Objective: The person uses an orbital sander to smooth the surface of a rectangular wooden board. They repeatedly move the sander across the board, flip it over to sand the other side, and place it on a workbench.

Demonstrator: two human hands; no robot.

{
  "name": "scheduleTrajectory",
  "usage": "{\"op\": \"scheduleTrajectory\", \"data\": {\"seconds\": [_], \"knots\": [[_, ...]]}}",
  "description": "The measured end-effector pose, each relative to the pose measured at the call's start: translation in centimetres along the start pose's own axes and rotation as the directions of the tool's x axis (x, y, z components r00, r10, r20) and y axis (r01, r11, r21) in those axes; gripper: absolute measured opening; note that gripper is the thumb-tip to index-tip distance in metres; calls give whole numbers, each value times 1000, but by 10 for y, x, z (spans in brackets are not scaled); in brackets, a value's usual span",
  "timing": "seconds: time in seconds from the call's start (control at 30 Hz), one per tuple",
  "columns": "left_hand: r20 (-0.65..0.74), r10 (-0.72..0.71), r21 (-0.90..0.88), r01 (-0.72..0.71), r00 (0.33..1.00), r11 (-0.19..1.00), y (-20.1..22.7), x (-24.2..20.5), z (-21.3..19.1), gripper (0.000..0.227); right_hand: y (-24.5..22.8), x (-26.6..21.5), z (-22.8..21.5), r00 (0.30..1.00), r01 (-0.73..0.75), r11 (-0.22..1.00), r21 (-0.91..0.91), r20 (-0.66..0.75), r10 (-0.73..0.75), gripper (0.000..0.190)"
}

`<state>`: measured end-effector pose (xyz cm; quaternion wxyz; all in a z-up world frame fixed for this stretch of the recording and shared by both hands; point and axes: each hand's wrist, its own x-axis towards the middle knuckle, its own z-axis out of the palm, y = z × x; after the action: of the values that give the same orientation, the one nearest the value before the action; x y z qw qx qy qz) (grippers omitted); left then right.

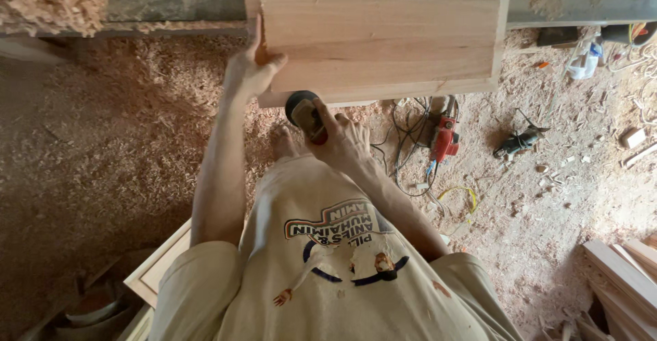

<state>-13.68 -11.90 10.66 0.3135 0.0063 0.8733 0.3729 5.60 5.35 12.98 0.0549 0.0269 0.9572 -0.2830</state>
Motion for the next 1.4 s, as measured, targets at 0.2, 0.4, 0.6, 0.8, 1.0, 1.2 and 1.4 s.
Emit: {"op": "scheduleTrajectory", "data": {"seconds": [0.2, 0.4, 0.6, 0.8, 1.0, 1.2, 1.4], "knots": [[-57, 72, 65, -68, 996, 996, -7, -1, -4, 91, 54, -20, -64, 991, -132, 990, 51, -18, 133, 74], [-42, -8, 89, 12, 999, 996, 23, -19, -7, 93, 128, -37, -107, 981, -152, 988, 36, -118, 155, 69], [-82, -201, 108, 209, 976, 972, 55, -33, -1, 91, 204, -54, -133, 981, -145, 987, 65, -119, 152, 68], [-195, -106, 228, 150, 975, 962, 44, -25, 6, 92, 276, -68, -145, 969, -215, 972, 95, -103, 224, 66], [-230, -122, 280, 186, 965, 942, 14, -12, 5, 93, 321, -84, -158, 944, -274, 960, 56, -174, 279, 62], [-229, -161, 124, 193, 960, 973, -7, -1, 5, 82, 351, -101, -175, 913, -322, 947, 10, -261, 313, 66], [-261, -88, 228, 150, 961, 962, 18, -5, 10, 93, 332, -120, -182, 893, -366, 924, 114, -237, 383, 62]]}}
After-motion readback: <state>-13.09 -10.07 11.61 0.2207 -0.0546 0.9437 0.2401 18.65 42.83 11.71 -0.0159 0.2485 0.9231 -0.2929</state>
